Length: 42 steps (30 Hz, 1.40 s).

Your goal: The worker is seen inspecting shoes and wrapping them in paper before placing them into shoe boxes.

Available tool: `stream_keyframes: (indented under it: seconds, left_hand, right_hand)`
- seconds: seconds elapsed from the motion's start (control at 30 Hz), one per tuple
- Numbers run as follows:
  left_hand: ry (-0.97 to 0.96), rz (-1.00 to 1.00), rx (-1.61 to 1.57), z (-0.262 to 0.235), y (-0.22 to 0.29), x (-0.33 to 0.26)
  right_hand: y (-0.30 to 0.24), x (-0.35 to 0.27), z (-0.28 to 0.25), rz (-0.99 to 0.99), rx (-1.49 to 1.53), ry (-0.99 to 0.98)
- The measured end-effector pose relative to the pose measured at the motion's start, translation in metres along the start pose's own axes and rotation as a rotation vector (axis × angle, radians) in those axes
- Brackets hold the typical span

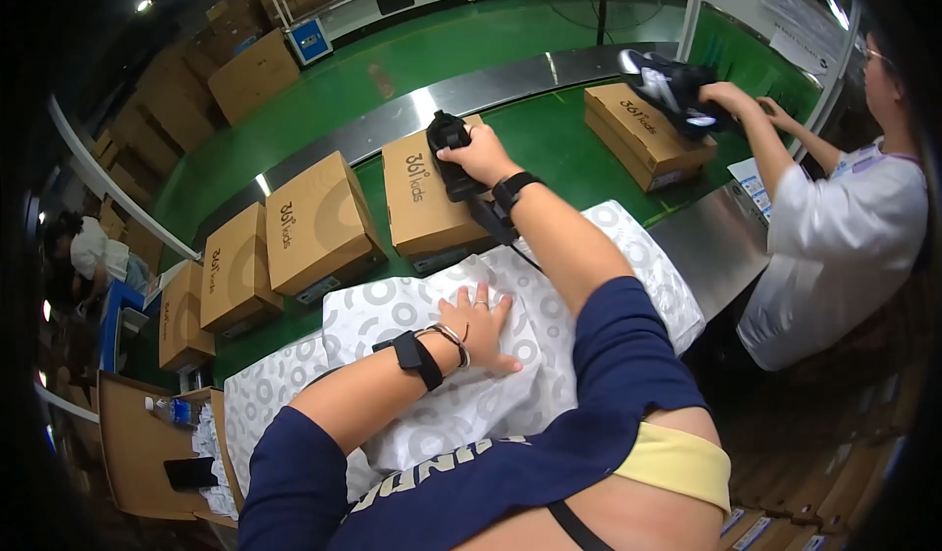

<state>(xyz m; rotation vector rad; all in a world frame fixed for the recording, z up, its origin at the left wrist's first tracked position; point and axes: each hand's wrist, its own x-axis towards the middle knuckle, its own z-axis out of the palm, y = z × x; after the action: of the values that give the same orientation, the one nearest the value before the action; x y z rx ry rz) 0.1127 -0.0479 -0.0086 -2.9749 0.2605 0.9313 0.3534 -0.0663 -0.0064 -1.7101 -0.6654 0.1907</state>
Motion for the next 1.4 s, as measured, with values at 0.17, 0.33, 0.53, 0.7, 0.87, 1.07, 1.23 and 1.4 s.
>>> stream_keyframes:
  seconds: [0.17,0.33,0.53,0.7,0.87,1.07,1.23,1.4]
  left_hand:
    - [0.070,-0.018,0.057,0.000,0.001,0.011]
    - [0.284,0.130,0.008,-0.002,-0.008,0.024]
    - [0.308,0.396,0.081,0.010,0.034,-0.045]
    - [0.218,0.495,0.007,-0.015,-0.002,-0.151]
    - [0.732,0.066,-0.105,0.028,-0.060,-0.162]
    - [0.712,-0.066,-0.413,0.069,-0.064,-0.163]
    - [0.785,-0.029,-0.506,0.077,-0.067,-0.157]
    - [0.842,-0.005,-0.546,0.081,-0.066,-0.153]
  right_hand:
    - [-0.097,-0.094,-0.049,0.293,0.702,-0.203]
    - [-0.105,-0.169,-0.070,0.400,0.665,-0.155]
    - [-0.096,-0.242,-0.021,-0.140,-0.464,-0.125]
    - [-0.093,-0.299,0.024,-0.634,-0.994,-0.304]
    - [-0.110,-0.308,0.015,-0.421,-0.476,-0.431]
    - [-0.005,-0.320,-0.082,0.161,-0.899,0.307]
    - [0.031,-0.330,-0.091,0.227,-1.207,0.422]
    - [0.027,-0.327,-0.089,0.326,-1.077,0.486]
